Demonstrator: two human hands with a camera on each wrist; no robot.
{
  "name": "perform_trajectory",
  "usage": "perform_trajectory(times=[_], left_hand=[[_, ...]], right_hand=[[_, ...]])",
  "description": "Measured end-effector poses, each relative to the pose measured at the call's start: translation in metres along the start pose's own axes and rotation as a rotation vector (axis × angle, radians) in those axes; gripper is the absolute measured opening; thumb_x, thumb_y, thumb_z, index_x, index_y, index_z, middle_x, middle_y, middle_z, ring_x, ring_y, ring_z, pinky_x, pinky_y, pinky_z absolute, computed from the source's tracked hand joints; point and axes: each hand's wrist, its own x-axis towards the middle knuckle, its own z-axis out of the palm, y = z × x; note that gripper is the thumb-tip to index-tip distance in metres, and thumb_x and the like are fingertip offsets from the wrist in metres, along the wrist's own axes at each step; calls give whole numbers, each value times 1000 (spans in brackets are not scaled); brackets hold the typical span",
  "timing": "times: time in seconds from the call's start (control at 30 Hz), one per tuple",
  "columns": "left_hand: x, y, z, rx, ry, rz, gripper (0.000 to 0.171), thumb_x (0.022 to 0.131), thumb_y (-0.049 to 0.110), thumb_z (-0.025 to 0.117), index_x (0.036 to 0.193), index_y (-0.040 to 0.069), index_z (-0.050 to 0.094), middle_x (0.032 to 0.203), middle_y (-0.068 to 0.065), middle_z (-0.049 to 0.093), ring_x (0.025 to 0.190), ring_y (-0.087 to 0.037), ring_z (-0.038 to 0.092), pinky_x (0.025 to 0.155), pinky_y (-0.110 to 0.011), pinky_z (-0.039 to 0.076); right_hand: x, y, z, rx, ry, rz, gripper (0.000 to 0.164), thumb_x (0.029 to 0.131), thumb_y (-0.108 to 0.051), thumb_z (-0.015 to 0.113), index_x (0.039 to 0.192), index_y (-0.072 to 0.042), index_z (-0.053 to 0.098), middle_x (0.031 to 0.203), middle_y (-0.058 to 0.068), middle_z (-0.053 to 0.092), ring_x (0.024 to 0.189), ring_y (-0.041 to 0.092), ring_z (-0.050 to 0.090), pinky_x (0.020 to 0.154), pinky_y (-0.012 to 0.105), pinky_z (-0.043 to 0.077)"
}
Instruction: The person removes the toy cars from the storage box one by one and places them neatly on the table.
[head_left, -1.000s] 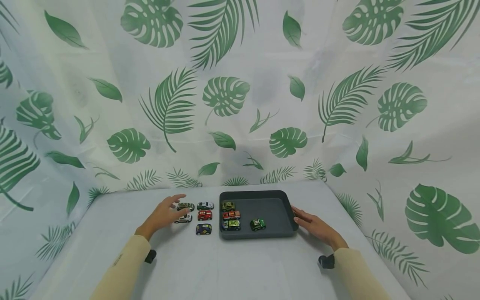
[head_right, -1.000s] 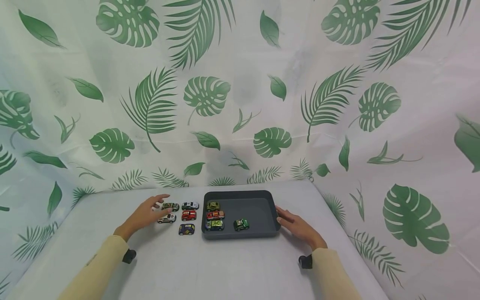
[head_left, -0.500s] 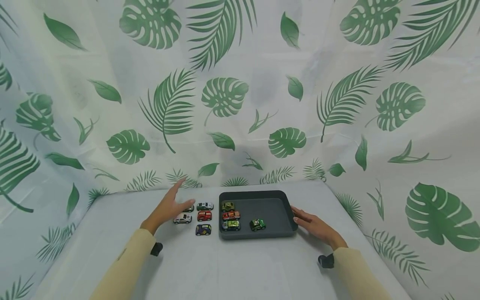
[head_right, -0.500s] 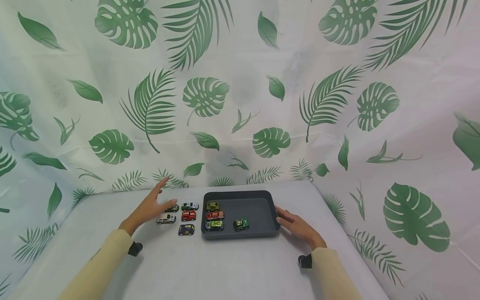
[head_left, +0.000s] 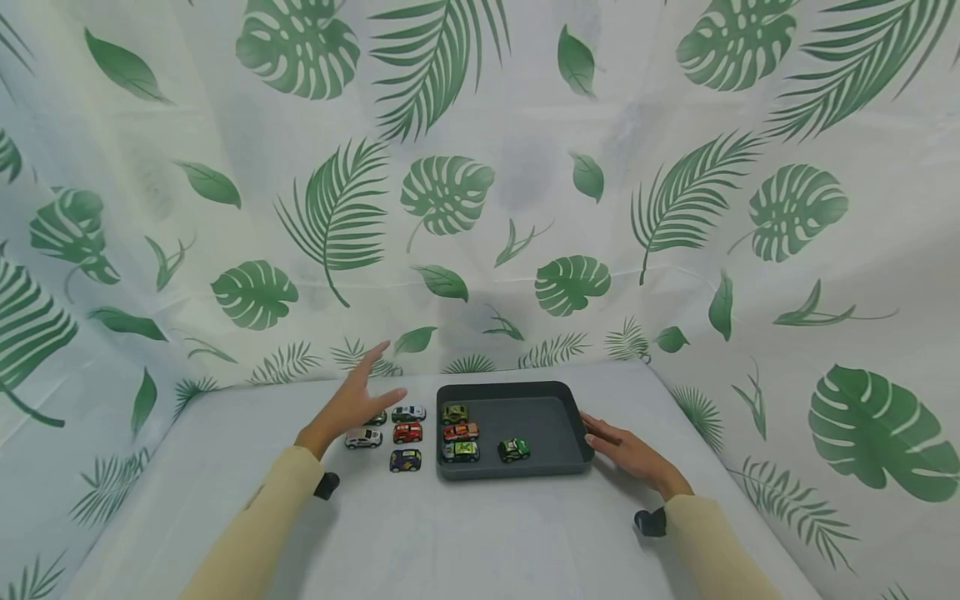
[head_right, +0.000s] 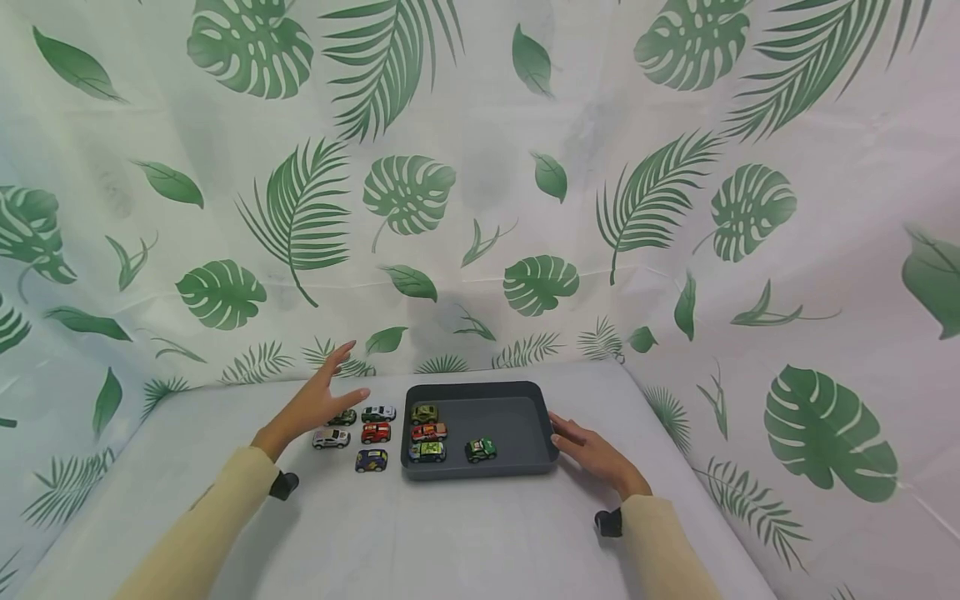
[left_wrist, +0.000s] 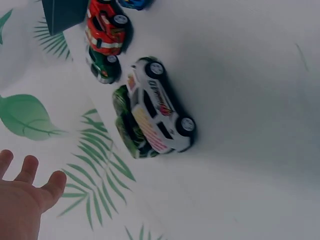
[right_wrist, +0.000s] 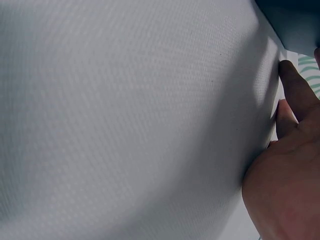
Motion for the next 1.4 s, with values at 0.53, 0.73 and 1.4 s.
perform_trajectory(times=[0.53,0.73,1.4], left_hand=[[31,43,24,-13,-112,51,95,100,45,75,174,24,18,176,-13,23,157,-43,28,119,-71,30],[44,57,36,-28,-139,99,94,100,48,74,174,28,18,175,-10,25,158,-39,28,120,-70,29],[76,99,69,-84,-244,188,98,97,39,80,173,28,20,172,-17,30,153,-42,37,119,-64,35]], right_hand=[[0,1,0,-2,-3,3,67,114,-37,53,170,-7,29,173,21,22,161,46,12,126,65,14],[0,2,-1,18,-5,-2,67,115,-37,53,170,-6,29,173,21,22,161,46,11,126,66,14],[0,2,-1,14,-9,7,67,114,-37,54,170,-8,30,173,21,22,161,47,9,126,66,11]])
